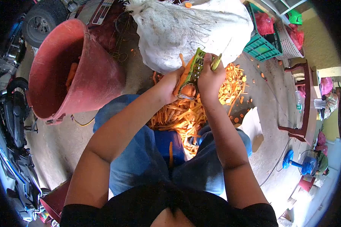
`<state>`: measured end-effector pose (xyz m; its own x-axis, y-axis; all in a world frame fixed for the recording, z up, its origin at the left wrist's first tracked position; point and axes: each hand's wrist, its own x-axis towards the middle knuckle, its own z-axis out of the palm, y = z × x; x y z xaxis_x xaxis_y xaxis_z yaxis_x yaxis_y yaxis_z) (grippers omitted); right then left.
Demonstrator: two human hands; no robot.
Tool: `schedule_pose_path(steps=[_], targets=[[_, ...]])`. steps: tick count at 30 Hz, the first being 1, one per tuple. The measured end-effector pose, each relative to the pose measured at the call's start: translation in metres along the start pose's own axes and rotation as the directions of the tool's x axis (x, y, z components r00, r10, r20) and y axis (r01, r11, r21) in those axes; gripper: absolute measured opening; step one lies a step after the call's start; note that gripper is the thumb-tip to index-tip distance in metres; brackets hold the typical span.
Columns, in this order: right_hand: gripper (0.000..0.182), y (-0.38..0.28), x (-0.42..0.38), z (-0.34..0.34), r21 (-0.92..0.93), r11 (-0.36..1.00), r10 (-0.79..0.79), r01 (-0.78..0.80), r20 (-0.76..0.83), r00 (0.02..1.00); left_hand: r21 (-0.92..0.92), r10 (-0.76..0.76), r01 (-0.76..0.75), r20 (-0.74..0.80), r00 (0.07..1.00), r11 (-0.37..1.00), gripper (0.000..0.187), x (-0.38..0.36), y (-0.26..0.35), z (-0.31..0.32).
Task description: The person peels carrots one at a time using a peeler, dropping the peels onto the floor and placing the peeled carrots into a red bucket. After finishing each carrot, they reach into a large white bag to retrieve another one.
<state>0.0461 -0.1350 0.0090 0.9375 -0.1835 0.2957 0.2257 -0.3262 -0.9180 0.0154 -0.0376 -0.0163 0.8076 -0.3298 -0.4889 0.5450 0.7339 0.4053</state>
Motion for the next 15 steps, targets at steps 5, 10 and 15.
schedule_pose_path(steps=[5,10,15], targets=[[0.021,0.007,0.006,-0.001,-0.091,0.996,0.009,-0.008,0.008,1.0,0.04,-0.013,0.012,0.018,1.0,0.999,0.033,0.008,-0.001,-0.006],[0.021,0.06,0.056,-0.025,-0.262,0.954,0.085,-0.145,-0.226,0.97,0.383,-0.161,0.086,0.168,0.972,0.92,0.036,-0.01,-0.017,-0.008],[0.026,0.059,0.086,-0.064,0.245,0.951,0.285,-0.189,-0.46,0.841,0.44,-0.24,0.167,0.114,0.964,0.883,0.038,-0.032,-0.015,0.019]])
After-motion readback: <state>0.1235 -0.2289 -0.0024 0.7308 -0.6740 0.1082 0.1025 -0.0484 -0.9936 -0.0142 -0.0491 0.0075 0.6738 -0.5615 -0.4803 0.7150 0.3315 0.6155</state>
